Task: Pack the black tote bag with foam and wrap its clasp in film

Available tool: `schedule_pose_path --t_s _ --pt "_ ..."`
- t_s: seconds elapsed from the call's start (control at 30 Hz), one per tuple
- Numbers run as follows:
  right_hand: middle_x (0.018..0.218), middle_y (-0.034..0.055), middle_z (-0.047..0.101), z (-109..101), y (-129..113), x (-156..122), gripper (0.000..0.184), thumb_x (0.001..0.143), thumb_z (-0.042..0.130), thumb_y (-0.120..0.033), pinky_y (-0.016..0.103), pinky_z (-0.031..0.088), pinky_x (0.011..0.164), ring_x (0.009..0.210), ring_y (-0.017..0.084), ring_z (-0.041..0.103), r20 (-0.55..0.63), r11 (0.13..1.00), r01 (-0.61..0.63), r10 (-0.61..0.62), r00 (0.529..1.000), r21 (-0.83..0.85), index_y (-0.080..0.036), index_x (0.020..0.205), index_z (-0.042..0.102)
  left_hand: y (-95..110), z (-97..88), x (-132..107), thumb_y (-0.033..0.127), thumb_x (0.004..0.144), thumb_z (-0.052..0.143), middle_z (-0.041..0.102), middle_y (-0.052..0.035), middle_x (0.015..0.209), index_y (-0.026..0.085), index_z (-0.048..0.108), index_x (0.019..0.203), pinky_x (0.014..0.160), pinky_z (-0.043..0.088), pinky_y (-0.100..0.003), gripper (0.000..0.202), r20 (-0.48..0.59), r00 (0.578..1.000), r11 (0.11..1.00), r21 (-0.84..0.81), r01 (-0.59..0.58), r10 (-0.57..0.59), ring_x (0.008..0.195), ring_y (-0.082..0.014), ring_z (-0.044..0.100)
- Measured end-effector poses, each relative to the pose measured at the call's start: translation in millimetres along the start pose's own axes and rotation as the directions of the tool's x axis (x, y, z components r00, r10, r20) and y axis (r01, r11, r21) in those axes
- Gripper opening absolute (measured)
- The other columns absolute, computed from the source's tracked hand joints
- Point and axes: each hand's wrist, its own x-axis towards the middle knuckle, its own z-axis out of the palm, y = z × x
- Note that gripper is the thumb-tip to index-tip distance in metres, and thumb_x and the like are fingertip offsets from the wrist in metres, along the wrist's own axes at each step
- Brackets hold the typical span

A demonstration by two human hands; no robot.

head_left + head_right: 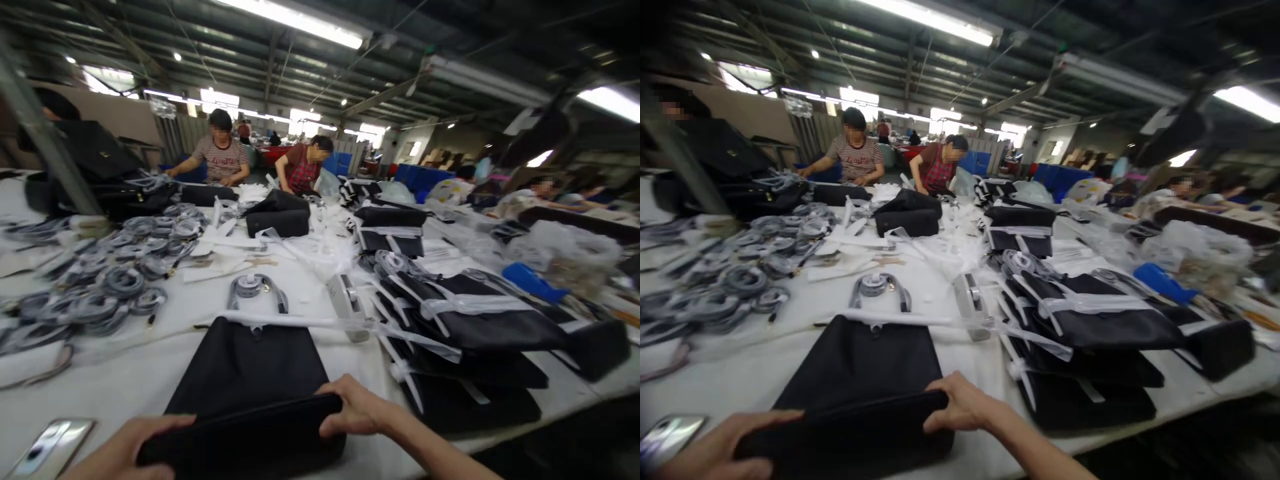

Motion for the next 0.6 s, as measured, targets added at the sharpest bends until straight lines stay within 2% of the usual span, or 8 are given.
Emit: schedule_pose_path --t_s 0.03,0.07,0.17,0.23,0.37,0.43,0.6 --pt "0.062 -0.0051 0.065 0.6 5.0 6.0 0.024 0.062 0.075 -0.038 0.020 0.039 0.050 0.059 0.015 0.057 0.003 0.999 -0.023 0.023 1.000 0.026 -0.020 0.078 0.072 14.8 -2.5 -6.1 0.052 0.048 0.077 0.075 -0.0017 0.083 0.031 0.074 0.093 0.074 0.056 -0.042 0.050 0.157 0.986 0.995 0.085 0.050 -0.063 0.080 -0.0325 0.067" --pt "0.063 -0.0046 0.064 1.5 11.0 13.0 0.023 0.064 0.073 -0.038 0.020 0.038 0.050 0.059 0.015 0.056 -0.012 0.998 -0.024 0.025 1.000 0.051 -0.019 0.077 0.070 28.1 -3.8 -8.0 0.052 0.056 0.072 0.073 -0.0006 0.075 0.028 0.073 0.097 0.069 0.055 -0.039 0.047 0.192 0.974 0.986 0.140 0.094 -0.120 0.074 -0.0299 0.067" --pt "0.070 -0.0011 0.065 8.0 33.2 37.2 0.028 0.068 0.069 -0.045 0.025 0.042 0.057 0.066 0.018 0.057 -0.165 0.998 0.011 -0.001 0.986 0.058 -0.018 0.075 0.065 48.2 2.3 4.9 0.054 0.066 0.064 0.073 -0.0021 0.073 0.022 0.073 0.095 0.069 0.053 -0.036 0.044 -0.051 0.986 0.947 0.273 0.167 -0.159 0.076 -0.0291 0.067" --pt "0.074 0.0012 0.066 16.7 48.4 52.0 0.032 0.069 0.068 -0.050 0.029 0.044 0.064 0.071 0.022 0.059 -0.303 1.000 -0.017 0.023 0.953 0.023 -0.019 0.076 0.063 44.3 14.4 18.7 0.055 0.069 0.062 0.073 -0.0050 0.076 0.020 0.072 0.090 0.071 0.052 -0.035 0.042 -0.143 0.976 0.930 0.309 0.199 -0.161 0.080 -0.0300 0.067" --pt "0.078 0.0056 0.068 37.4 69.5 72.2 0.039 0.077 0.056 -0.060 0.034 0.044 0.073 0.078 0.027 0.063 -0.522 0.987 -0.147 0.092 0.848 -0.064 -0.021 0.079 0.061 20.1 40.0 37.5 0.057 0.078 0.052 0.074 -0.0098 0.085 0.019 0.069 0.085 0.077 0.050 -0.036 0.043 -0.176 0.966 0.906 0.347 0.242 -0.191 0.084 -0.0299 0.067" --pt "0.077 0.0063 0.068 44.2 73.9 78.0 0.043 0.081 0.050 -0.064 0.034 0.044 0.071 0.077 0.027 0.063 -0.571 0.968 -0.207 0.092 0.816 -0.141 -0.022 0.077 0.059 9.7 46.0 41.6 0.060 0.080 0.047 0.073 -0.0119 0.090 0.018 0.068 0.084 0.081 0.048 -0.037 0.047 -0.195 0.958 0.885 0.379 0.272 -0.211 0.088 -0.0311 0.067" --pt "0.075 0.0081 0.068 45.3 69.7 81.7 0.046 0.084 0.044 -0.064 0.034 0.044 0.068 0.073 0.027 0.064 -0.604 0.901 -0.327 0.094 0.791 -0.287 -0.021 0.081 0.060 -1.4 48.0 43.3 0.067 0.080 0.041 0.072 -0.0134 0.096 0.018 0.066 0.089 0.084 0.047 -0.038 0.055 -0.247 0.939 0.832 0.446 0.330 -0.240 0.097 -0.0331 0.065"
